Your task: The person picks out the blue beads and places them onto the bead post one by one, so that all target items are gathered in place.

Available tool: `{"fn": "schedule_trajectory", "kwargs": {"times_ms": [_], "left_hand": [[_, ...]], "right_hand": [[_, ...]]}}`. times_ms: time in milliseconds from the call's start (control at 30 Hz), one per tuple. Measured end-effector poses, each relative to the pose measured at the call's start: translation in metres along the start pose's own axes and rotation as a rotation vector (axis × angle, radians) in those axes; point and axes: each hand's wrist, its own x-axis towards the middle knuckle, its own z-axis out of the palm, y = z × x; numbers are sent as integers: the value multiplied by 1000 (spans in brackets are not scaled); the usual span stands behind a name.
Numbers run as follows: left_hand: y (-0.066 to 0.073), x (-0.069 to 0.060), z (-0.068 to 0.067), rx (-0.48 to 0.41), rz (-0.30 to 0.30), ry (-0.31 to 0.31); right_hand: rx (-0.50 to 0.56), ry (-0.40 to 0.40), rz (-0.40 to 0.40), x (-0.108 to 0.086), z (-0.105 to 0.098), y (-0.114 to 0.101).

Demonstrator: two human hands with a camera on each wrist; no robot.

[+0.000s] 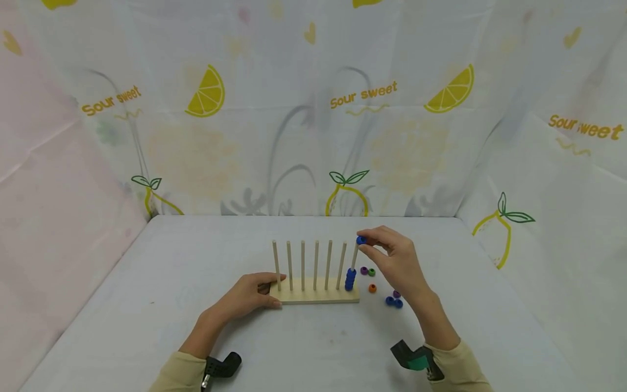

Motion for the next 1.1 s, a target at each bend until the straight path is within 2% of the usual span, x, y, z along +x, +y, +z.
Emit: {"fn": "schedule_trajectory", "kwargs": {"times_ms": [167, 500, 733, 1100], "left_hand": [[1, -1, 0, 14, 2, 2], [2, -1, 0, 18, 7, 4], [1, -1, 0, 59, -1, 17], [3, -1, -1, 43, 5, 15]], "right_hand": [[-37, 17, -6, -1, 3, -3], [-78, 0, 2, -1, 7, -3], [-73, -17, 25, -1, 8, -4], [-87, -59, 59, -2, 10, 4]]}}
